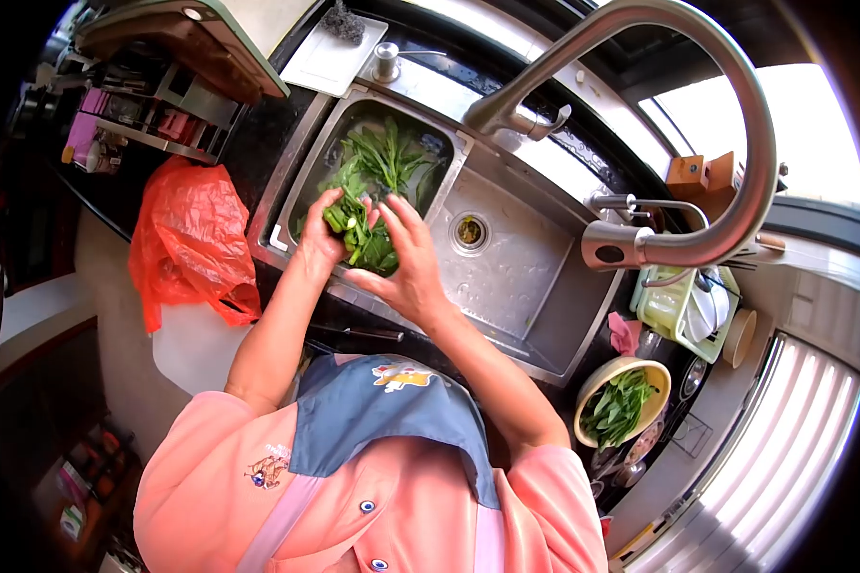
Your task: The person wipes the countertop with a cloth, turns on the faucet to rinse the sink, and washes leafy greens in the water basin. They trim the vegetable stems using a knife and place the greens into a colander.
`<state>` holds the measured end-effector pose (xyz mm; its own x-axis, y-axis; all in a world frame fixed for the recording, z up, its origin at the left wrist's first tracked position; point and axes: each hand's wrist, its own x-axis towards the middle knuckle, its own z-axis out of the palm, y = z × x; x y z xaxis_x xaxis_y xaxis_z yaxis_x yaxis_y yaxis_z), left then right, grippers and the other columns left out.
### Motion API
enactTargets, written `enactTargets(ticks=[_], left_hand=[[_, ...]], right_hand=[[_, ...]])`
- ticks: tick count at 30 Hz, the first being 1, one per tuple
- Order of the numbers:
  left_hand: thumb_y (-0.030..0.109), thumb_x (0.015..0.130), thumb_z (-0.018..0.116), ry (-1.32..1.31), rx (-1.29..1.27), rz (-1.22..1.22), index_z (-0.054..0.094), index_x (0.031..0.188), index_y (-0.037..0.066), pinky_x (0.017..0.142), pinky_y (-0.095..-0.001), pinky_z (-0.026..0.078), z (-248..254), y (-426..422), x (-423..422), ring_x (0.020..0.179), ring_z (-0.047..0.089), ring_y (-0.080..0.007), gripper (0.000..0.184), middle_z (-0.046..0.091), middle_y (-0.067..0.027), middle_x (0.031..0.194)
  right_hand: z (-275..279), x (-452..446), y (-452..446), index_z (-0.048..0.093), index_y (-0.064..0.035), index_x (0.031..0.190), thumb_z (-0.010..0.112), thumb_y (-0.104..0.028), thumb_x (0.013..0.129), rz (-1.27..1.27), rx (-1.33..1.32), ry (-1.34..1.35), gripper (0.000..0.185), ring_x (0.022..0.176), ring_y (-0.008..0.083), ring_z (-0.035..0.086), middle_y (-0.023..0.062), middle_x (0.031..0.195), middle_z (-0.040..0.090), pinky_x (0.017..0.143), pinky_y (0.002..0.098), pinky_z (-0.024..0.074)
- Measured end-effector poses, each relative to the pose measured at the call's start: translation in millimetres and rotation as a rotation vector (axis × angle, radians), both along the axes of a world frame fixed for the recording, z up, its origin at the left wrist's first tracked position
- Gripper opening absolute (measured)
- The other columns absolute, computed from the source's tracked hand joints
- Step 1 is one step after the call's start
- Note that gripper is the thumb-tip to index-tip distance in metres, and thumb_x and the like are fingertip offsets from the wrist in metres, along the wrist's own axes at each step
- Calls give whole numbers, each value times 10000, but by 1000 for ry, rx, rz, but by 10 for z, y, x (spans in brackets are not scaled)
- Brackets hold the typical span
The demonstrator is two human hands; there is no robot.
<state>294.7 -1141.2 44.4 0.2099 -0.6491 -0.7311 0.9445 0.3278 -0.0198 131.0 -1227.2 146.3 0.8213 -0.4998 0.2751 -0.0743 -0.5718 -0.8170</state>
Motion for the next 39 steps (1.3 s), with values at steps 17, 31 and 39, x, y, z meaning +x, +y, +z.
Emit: enactTargets(ticks=[17,31,39], left_hand=[[212,926,662,-68,1,-36,593,1223,31,959,-567,520,249,85,111,997,645,-355,355,665,-166,1105],[134,896,612,-105,63,52,634,1131,-1,968,-532,509,296,-35,53,1037,663,-381,272,688,-183,1115],[229,976,549,-220,169,57,583,1226,2,969,-573,490,453,-82,7,1077,625,-376,339,650,-191,1177]], right_hand=[[-148,-1326,371,693,-69,1123,725,-357,872,459,-152,539,383,939,336,662,122,936,648,828,433,539],[-315,-1144,625,604,-58,992,637,-164,835,437,-493,645,192,894,312,672,143,916,654,782,445,539],[-310,-870,764,604,-66,998,627,-207,815,410,-603,646,232,894,294,650,129,903,651,759,423,513]])
